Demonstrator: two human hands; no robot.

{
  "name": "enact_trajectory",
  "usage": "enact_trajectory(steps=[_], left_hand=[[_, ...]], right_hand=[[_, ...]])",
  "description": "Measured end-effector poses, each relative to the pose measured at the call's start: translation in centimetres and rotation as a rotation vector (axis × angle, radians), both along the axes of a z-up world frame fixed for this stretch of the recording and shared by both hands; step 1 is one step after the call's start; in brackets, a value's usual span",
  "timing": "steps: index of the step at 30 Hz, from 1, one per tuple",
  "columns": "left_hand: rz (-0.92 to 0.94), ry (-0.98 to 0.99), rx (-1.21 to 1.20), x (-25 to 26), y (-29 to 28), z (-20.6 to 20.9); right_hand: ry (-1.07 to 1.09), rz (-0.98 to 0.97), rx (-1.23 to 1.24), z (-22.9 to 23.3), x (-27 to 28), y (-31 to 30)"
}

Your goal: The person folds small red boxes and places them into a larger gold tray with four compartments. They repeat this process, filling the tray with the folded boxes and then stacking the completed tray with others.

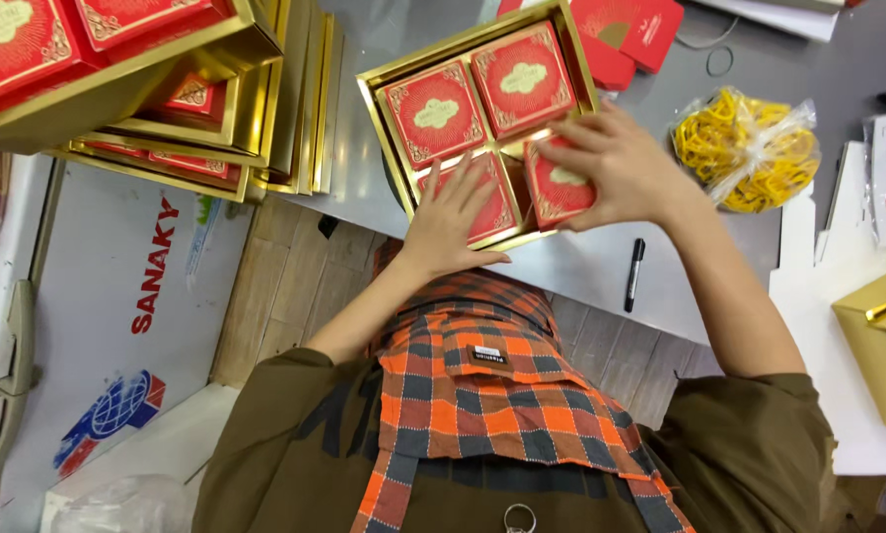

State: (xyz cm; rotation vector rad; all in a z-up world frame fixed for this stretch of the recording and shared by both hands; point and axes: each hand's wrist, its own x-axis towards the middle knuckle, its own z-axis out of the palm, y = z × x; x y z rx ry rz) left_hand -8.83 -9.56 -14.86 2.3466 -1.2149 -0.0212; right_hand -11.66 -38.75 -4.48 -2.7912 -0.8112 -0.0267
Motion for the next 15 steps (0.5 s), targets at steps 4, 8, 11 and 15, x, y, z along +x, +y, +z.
enact_trajectory(steps=[4,8,11,15], left_hand=[[0.348,-0.137,-0.025,1.1,1.4,-1.4],[0.520,0.017,0.043,3.6,2.7,-1.9],[0.403,0.243,-0.150,4.8,3.4,-2.3],[0.319,0.057,-0.196,5.6,3.7,-3.1]], right_hand=[[0.084,0.061,0.075,-1.8,1.0,1.5],[0.003,0.036,0.030,-3.3,1.1,2.4],[-0.050,-0.014,0.111,-4.1,0.1,3.1],[-0.109,-0.090,0.177,-5.0,-0.8,4.2]])
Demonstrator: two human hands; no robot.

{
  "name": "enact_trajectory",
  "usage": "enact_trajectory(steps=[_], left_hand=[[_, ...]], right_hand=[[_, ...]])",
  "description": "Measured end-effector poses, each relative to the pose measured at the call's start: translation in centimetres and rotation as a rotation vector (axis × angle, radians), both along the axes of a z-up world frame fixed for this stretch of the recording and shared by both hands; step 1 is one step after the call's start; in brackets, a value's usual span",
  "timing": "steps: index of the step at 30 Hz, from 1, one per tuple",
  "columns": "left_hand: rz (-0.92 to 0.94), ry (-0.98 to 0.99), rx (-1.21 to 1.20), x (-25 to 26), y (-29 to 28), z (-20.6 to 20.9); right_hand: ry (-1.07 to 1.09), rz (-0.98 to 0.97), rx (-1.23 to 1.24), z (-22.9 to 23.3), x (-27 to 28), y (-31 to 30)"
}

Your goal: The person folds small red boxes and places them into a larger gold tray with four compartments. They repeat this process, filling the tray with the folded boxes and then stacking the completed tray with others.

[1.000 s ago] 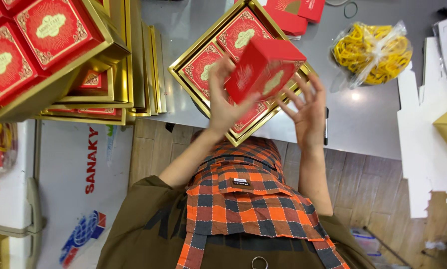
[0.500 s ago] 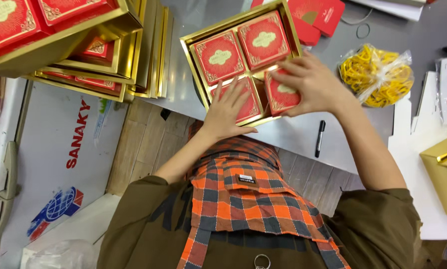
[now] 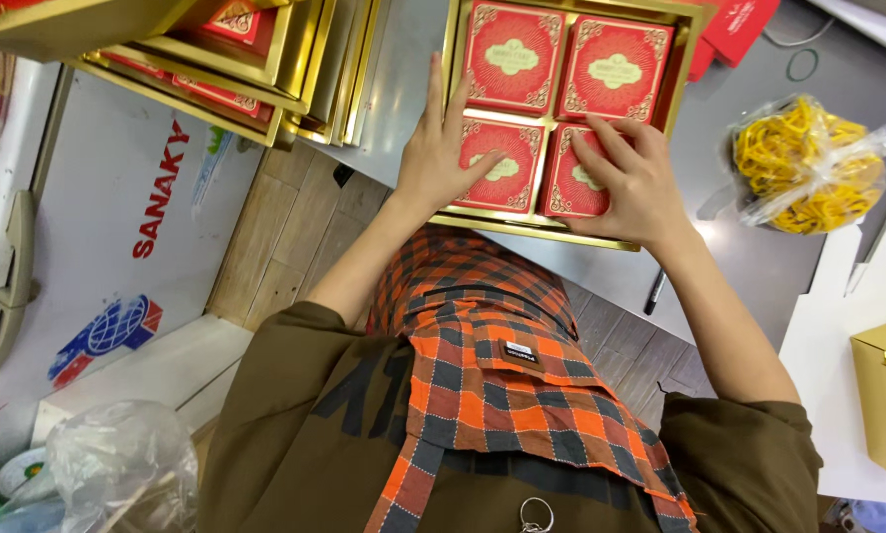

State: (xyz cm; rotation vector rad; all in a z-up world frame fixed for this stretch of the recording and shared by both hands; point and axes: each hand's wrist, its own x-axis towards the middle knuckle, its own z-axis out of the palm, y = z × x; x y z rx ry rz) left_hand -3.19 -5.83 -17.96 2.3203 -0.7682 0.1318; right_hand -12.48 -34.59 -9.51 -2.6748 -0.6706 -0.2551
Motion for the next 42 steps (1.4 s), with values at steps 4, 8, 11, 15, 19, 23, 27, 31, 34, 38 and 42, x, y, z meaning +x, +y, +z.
enact_trajectory(steps=[4,8,11,15,19,23,27,31,34,38,42], left_hand=[[-0.031,0.016,-0.009,0.5,0.2,-0.4],[-0.047,0.011,-0.014,0.7,0.4,-0.4],[-0.053,-0.005,-0.014,0.8,0.3,-0.5],[-0.053,0.000,-0.020,0.6,0.3,-0.7],[-0.062,0.015,-0.004,1.1,0.5,-0.7],[-0.073,0.039,-0.001,1.5,0.5,-0.5],[-0.067,-0.001,-0.021,1.2,0.5,-0.4],[-0.069,0.013,-0.022,1.3,0.4,-0.5],[-0.065,-0.012,-0.026,1.2,0.5,-0.5],[-0.064,0.003,0.002,1.6,0.3,-0.7],[-0.060,0.012,-0.011,1.4,0.3,-0.5]], right_hand=[[0.017,-0.055,0.010,-1.3,-0.5,0.6],[0.023,-0.077,0.017,-2.0,-1.0,0.3],[0.011,-0.075,-0.003,-2.4,-1.2,0.2],[0.000,-0.101,-0.069,-2.6,-1.5,0.3],[-0.014,-0.144,-0.093,-2.7,-1.9,1.1],[-0.007,-0.160,-0.094,-2.8,-2.2,1.6],[0.043,-0.114,-0.079,-3.4,-2.0,1.0],[0.125,-0.094,-0.178,-3.8,-2.1,1.0],[0.143,-0.080,-0.215,-3.5,-1.8,1.1],[0.196,-0.084,-0.145,-3.1,-1.9,1.5],[0.211,-0.086,-0.141,-2.6,-1.6,1.6]])
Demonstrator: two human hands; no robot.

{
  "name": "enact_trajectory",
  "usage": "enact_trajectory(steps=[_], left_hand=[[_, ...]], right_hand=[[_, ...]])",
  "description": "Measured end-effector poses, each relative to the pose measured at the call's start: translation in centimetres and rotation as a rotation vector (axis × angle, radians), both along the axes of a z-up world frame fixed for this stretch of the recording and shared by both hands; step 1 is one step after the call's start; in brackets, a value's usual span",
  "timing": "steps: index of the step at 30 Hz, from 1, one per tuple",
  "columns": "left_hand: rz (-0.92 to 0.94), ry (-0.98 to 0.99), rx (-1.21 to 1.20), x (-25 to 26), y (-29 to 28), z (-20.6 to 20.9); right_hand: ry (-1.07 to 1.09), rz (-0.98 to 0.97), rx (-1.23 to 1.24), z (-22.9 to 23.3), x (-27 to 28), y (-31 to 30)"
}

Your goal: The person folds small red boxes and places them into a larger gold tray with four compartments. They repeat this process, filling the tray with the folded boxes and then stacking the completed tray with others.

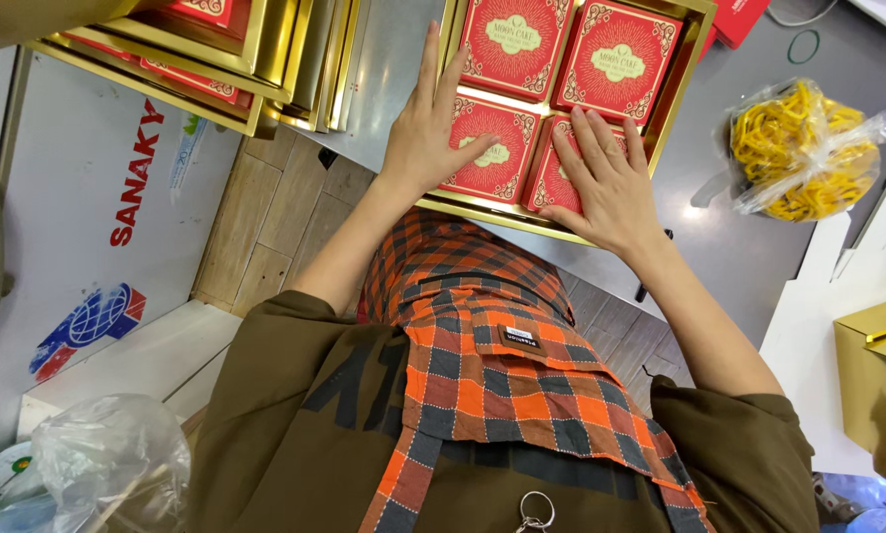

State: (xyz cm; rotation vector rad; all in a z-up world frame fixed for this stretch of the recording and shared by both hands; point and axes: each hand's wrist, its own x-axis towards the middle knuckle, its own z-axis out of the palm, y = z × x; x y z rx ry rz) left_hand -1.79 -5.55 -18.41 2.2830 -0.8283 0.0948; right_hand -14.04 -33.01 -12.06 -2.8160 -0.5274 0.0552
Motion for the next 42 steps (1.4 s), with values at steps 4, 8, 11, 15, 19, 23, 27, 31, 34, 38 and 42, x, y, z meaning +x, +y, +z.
enact_trajectory(steps=[4,8,11,15,19,23,27,31,34,38,42], left_hand=[[0.014,0.013,0.001,-0.2,-0.1,0.1],[0.006,0.025,0.008,0.1,0.0,0.2],[0.003,0.053,0.018,0.3,0.0,0.3],[0.001,0.049,0.017,0.4,0.0,0.1],[-0.015,0.054,0.016,1.0,-0.1,0.3],[-0.020,0.113,0.017,1.6,0.0,0.9],[-0.005,0.117,0.025,1.4,-0.1,1.0],[-0.001,0.169,-0.062,1.8,0.1,0.9],[0.078,0.361,-0.138,1.8,0.2,0.5],[0.156,0.362,-0.110,1.7,0.1,0.3],[0.153,0.386,-0.112,1.6,0.1,0.5]], right_hand=[[0.033,0.016,0.050,0.3,0.5,-0.3],[-0.004,0.003,0.004,-0.3,0.1,0.1],[0.019,-0.002,-0.004,-0.3,0.1,0.1],[0.089,0.002,0.012,-0.6,0.5,0.1],[-0.006,-0.036,-0.103,-1.3,-0.2,1.2],[-0.003,-0.046,-0.135,-1.3,-0.3,1.7],[-0.012,-0.078,-0.118,-1.3,-0.5,1.8],[-0.028,-0.063,-0.174,-1.9,-0.6,1.6],[-0.082,-0.079,-0.106,-2.6,-1.0,0.9],[-0.307,-0.254,0.028,-2.9,-3.0,1.1],[0.000,-0.289,-0.074,-3.4,-4.3,2.2]])
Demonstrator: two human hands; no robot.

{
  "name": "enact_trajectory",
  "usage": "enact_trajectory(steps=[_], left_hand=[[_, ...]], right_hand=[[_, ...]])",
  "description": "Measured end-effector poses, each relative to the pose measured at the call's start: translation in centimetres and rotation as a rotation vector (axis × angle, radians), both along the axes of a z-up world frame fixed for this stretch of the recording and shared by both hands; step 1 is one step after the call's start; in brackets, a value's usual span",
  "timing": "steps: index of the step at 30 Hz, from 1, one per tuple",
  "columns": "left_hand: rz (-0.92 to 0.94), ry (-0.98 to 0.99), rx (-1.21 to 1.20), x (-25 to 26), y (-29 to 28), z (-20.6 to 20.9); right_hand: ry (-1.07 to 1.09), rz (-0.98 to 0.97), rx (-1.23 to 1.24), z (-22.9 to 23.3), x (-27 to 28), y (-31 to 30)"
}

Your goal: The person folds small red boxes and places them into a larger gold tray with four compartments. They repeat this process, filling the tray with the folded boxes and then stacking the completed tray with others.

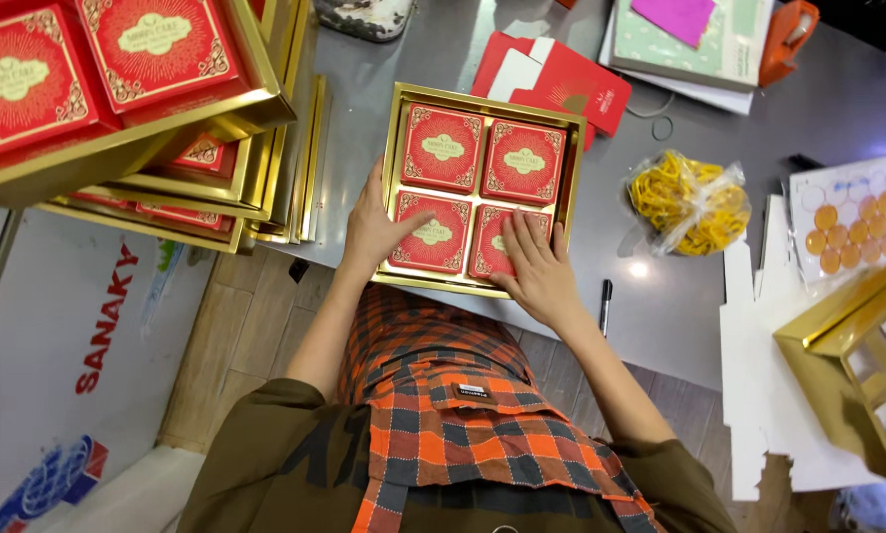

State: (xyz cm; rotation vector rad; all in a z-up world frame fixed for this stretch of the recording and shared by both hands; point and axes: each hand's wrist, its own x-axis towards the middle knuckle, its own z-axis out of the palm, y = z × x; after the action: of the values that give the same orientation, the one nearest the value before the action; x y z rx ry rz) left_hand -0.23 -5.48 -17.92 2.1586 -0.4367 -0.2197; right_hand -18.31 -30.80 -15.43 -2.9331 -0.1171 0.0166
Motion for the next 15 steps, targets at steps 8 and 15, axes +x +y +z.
enact_trajectory(steps=[8,15], left_hand=[[-0.015,0.060,-0.185,1.6,0.2,-3.0],[-0.261,0.011,-0.256,-0.1,2.5,-2.9]], right_hand=[[-0.141,-0.295,0.148,-2.1,-0.8,-0.4],[-0.086,-0.987,1.437,-7.8,-5.7,-1.9]])
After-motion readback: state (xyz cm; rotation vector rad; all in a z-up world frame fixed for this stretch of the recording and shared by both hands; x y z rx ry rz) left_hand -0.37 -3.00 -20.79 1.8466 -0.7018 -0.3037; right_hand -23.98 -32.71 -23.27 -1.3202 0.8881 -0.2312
